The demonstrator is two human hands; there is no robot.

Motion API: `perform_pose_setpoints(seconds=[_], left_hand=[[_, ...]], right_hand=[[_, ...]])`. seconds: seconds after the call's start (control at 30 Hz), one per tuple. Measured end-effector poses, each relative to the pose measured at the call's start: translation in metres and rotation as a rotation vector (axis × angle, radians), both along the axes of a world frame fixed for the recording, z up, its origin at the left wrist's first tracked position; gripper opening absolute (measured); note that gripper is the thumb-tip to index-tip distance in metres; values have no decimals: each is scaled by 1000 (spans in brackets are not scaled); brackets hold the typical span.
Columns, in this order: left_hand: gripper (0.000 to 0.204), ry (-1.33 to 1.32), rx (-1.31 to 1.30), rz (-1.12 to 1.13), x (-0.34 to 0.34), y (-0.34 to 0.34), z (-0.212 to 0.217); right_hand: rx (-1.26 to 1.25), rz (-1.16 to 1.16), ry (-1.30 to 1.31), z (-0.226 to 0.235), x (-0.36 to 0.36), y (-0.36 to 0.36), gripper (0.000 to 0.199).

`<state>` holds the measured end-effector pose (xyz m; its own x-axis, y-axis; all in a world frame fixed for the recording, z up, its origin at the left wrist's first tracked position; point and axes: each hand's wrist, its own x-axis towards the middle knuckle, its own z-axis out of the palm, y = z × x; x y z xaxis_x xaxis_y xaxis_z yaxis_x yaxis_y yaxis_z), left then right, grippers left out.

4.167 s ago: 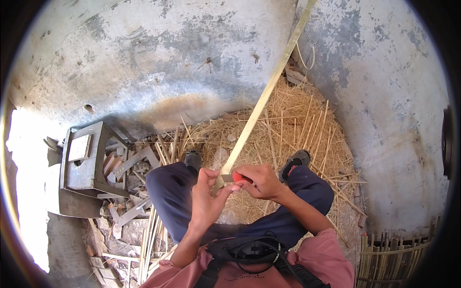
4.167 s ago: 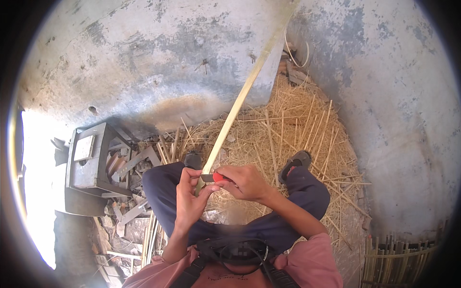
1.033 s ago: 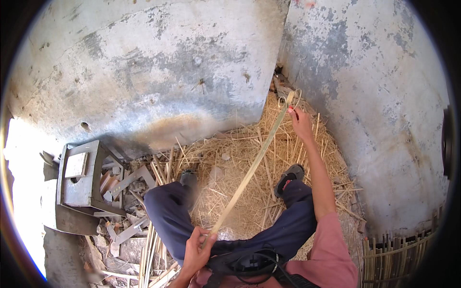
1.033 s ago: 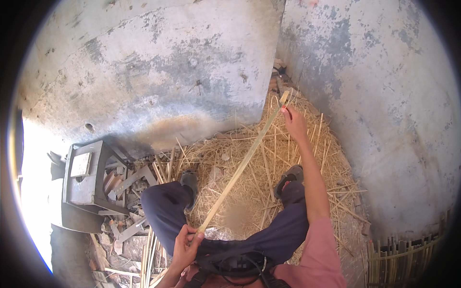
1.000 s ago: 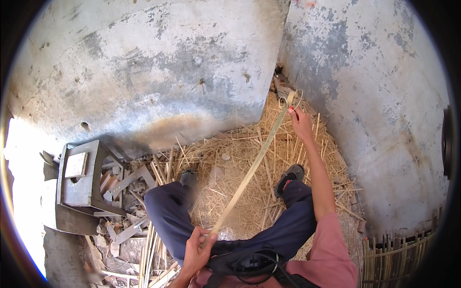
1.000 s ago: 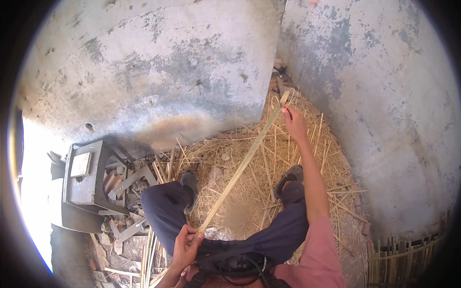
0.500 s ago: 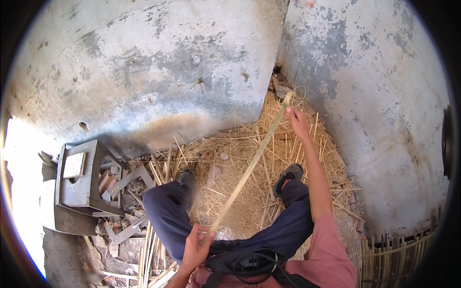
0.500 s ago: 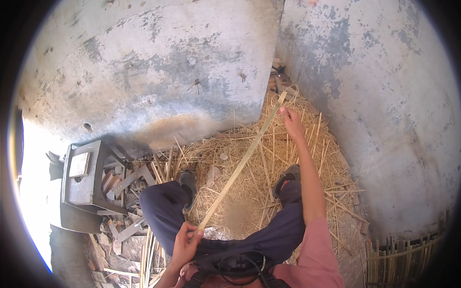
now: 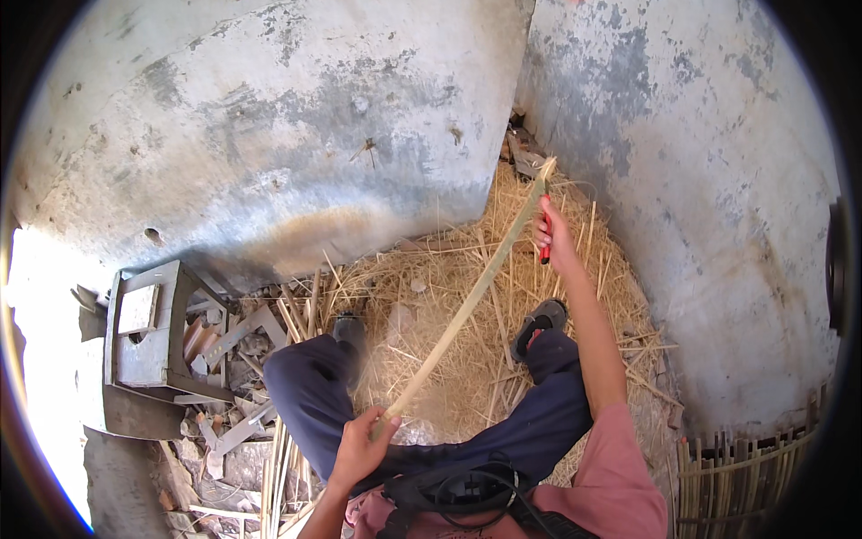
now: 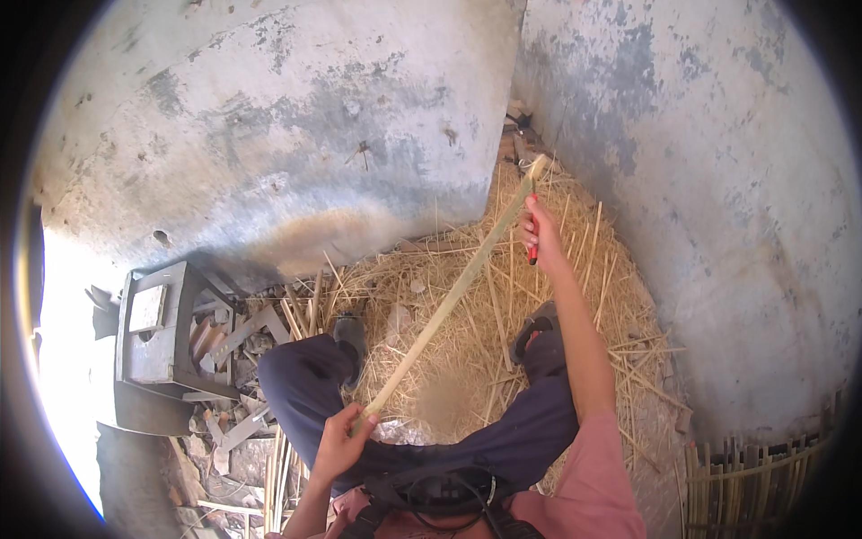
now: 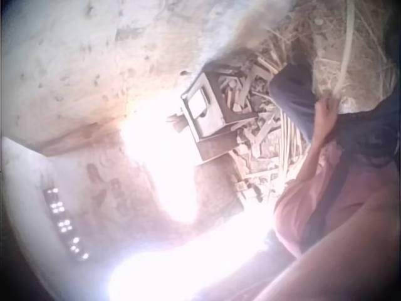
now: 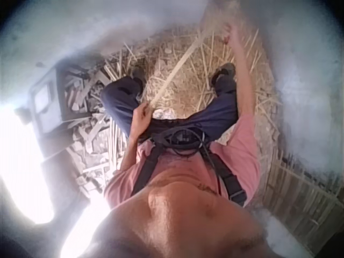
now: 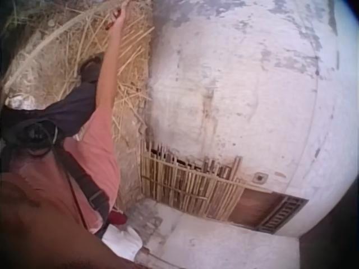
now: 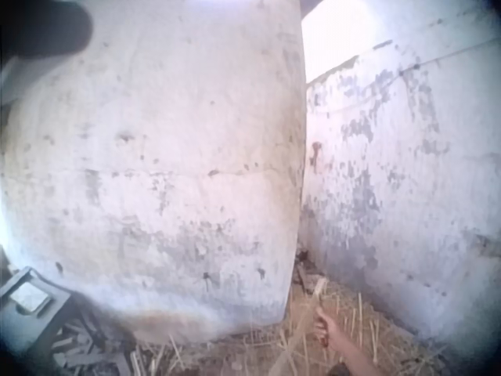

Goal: The person strips thin layers of wood from a piece of lumber using a small blade held in their hand, pulling the tool along the length of the wood while seated on a floor covered in straw.

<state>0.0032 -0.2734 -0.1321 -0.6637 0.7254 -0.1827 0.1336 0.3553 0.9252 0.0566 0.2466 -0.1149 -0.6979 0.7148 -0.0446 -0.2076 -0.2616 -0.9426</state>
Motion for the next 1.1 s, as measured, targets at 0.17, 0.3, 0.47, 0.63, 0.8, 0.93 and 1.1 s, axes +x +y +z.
perform_pose_setpoints(seconds=[0.17,0.3,0.47,0.63,0.8,0.93,1.1], left_hand=[[25,69,49,98,-13,20,-7],[21,157,26,116,-27,38,2],[20,186,82,129,-39,54,5],[20,29,172,102,-39,68,-1],[20,-151,217,-4,-37,80,1],[21,-62,267,-26,-39,88,6],[22,-72,284,-18,-42,94,19]], right_hand=[[189,-73,-193,8,-7,-36,40],[249,13,-235,11,-10,-60,35],[340,155,-170,21,-10,-93,28],[468,203,-154,39,-12,-137,25],[564,289,-131,31,-10,-166,24],[619,333,-101,30,-12,-185,28],[616,344,-58,23,-10,-201,33]])
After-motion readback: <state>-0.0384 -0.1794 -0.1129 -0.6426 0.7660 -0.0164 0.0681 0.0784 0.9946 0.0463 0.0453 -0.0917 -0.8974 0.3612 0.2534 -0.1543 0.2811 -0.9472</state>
